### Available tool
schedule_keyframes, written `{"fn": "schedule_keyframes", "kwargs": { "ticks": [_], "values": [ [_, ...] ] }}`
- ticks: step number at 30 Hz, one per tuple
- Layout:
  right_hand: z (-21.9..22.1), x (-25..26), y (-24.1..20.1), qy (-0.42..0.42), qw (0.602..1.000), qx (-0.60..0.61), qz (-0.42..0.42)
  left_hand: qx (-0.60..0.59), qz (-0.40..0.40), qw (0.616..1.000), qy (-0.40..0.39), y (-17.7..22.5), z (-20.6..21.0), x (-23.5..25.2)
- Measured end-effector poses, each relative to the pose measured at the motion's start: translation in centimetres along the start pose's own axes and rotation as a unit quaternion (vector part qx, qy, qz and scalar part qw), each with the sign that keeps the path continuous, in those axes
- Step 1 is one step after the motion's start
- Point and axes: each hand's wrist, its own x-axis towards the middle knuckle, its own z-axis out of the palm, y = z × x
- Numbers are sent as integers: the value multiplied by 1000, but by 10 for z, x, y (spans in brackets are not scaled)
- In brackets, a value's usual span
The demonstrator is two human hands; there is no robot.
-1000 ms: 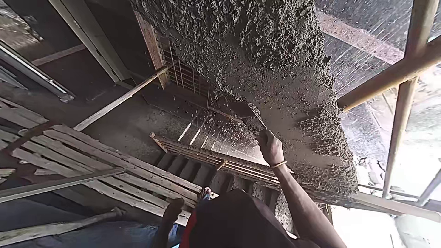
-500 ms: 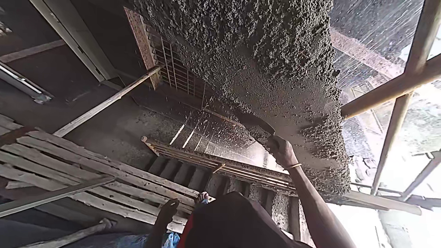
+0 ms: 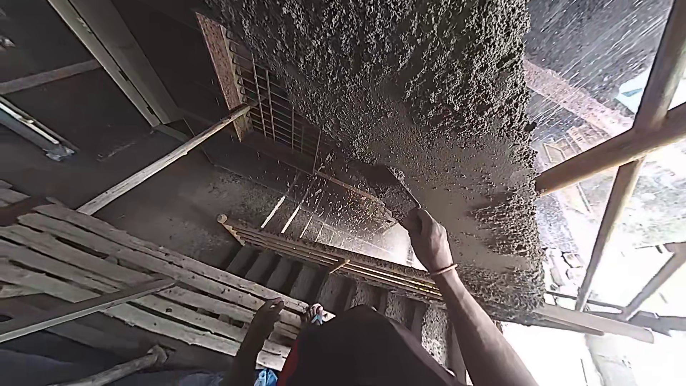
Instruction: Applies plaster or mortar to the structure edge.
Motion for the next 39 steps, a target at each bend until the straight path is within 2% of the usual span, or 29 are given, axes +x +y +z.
{"fn": "schedule_keyframes", "kwargs": {
  "ticks": [2, 4, 7, 9, 12, 15, 17, 19, 21, 22, 26, 29, 30, 32, 35, 37, 39],
  "values": [
    [11, 0, -6, -29, 999, -16, -13, -7, -15, 1000, 2, -8, -4, 1],
    [24, 14, -13, -108, 994, -13, -13, -13, -24, 1000, 2, -14, -6, 3],
    [29, 48, -6, -172, 984, 47, -2, -33, -32, 999, 7, -19, -3, 0],
    [15, 56, 0, -150, 986, 78, -3, -41, -37, 998, 11, -18, -3, -6],
    [-9, 33, -8, -69, 996, 48, -6, -43, -50, 998, 13, -25, -4, -17],
    [-2, 11, -31, -16, 999, -5, -30, -49, -53, 997, 12, -32, -4, -23],
    [14, 15, -46, -53, 998, -11, -42, -53, -51, 997, 9, -33, -2, -24],
    [27, 35, -61, -134, 990, 7, -35, -64, -44, 997, 11, -27, 0, -25],
    [28, 62, -64, -191, 981, 37, -21, -74, -44, 996, 10, -18, 4, -25],
    [23, 71, -61, -193, 979, 56, -14, -72, -42, 996, 10, -15, 5, -23],
    [-15, 55, -57, -96, 992, 76, -33, -68, -25, 997, 19, -7, 6, -15],
    [-22, 26, -68, -4, 998, 40, -54, -79, -33, 996, 23, -16, 4, -14],
    [-20, 21, -73, 0, 997, 38, -65, -77, -36, 996, 22, -17, 3, -17],
    [-13, 22, -84, -52, 994, 50, -87, -77, -38, 996, 22, -19, 2, -19],
    [11, 46, -96, -190, 973, 105, -79, -83, -25, 996, 16, -18, 5, -14],
    [20, 65, -99, -222, 961, 150, -71, -85, -18, 996, 14, -13, 9, -16],
    [6, 72, -100, -203, 962, 169, -63, -82, -17, 996, 10, -10, 11, -17]
  ]
}}
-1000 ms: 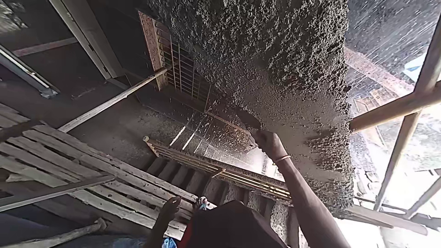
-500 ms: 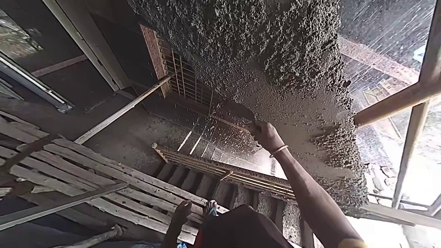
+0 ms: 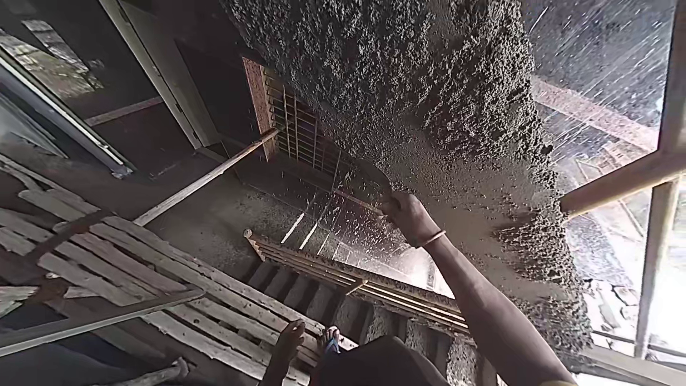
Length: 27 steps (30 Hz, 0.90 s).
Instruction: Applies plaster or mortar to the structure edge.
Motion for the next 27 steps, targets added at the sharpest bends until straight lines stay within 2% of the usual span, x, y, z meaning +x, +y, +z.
{"fn": "schedule_keyframes", "kwargs": {
  "ticks": [3, 6, 8, 10, 12, 15, 18, 22, 25, 27],
  "values": [
    [-17, -26, -11, 92, 995, -28, -33, -10, -2, 1000, -4, -6, -2, 2],
    [-13, -44, -18, 171, 980, -86, -55, -32, -4, 999, 8, -25, -5, 7],
    [-2, -41, -20, 145, 981, -118, -50, -30, -14, 999, 14, -31, -9, 2],
    [11, -25, -19, 62, 992, -108, -29, -28, -21, 999, 17, -33, -11, -3],
    [24, 0, -11, 4, 998, -66, -23, -32, -23, 999, 19, -31, -12, -7],
    [24, 28, -3, -23, 999, 31, -25, -53, -20, 998, 24, -31, -11, -3],
    [2, 29, -3, -12, 996, 68, -51, -45, -15, 999, 18, -32, -11, 5],
    [-24, -2, -21, 46, 989, 91, -103, -31, -10, 999, 15, -31, -10, 10],
    [-29, -16, -29, 97, 985, 46, -134, -40, -5, 999, 12, -29, -13, 12],
    [-21, -14, -33, 90, 989, 1, -122, -44, -5, 999, 5, -21, -13, 6]
  ]
}}
